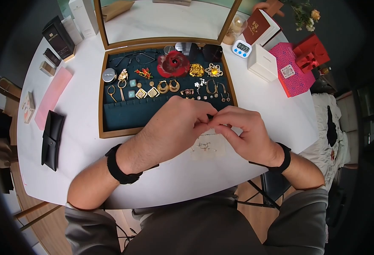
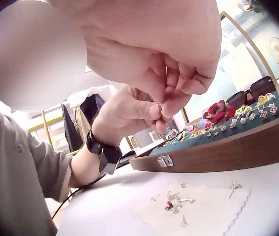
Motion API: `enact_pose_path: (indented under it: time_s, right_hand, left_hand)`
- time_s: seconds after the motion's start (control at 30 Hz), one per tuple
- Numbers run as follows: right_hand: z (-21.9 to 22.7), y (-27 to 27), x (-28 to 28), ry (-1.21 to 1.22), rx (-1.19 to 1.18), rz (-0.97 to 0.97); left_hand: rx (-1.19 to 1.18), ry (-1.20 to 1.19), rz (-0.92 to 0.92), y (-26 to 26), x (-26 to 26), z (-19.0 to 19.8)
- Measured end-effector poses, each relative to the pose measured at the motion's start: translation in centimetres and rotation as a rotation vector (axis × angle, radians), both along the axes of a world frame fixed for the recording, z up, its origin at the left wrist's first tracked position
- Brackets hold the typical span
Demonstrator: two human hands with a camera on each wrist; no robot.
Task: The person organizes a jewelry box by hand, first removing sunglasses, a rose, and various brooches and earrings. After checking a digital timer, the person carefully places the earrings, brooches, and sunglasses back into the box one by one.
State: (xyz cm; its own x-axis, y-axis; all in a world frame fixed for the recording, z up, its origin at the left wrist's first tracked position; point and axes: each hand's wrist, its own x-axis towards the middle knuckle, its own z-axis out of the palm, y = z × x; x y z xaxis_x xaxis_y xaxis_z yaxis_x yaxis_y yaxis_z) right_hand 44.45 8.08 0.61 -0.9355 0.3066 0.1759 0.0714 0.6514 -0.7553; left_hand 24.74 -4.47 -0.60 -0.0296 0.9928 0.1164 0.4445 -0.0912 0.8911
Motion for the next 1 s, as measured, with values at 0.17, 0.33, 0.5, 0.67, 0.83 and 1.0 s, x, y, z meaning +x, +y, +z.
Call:
enact_pose_path:
  time_s: [0.17,0.33,0.5,0.67,0.83,1.0]
  right_hand:
    - [-0.18,0.20,0.03,0.000,-0.097,-0.026]
    - [-0.06,-0.03,-0.13,-0.020,-0.078,-0.073]
    - [-0.18,-0.36,-0.50,-0.029,-0.094,-0.117]
    - [-0.22,-0.35,-0.69,-0.033,-0.111,-0.129]
    - [-0.26,-0.63,-0.74,-0.016,-0.110,-0.152]
    - [-0.21,-0.64,-0.57,-0.040,-0.103,-0.144]
  left_hand:
    - [0.028,-0.069,0.037,0.03,-0.10,-0.51]
    - [0.009,-0.107,0.057,-0.05,-0.09,-0.26]
    - [0.001,-0.093,0.082,-0.09,-0.16,-0.32]
    - [-0.011,-0.117,0.094,0.08,-0.29,-0.36]
    - [-0.018,-0.152,0.098,0.21,-0.39,-0.74]
    - [-0.086,-0.179,0.077,0.26,-0.49,-0.36]
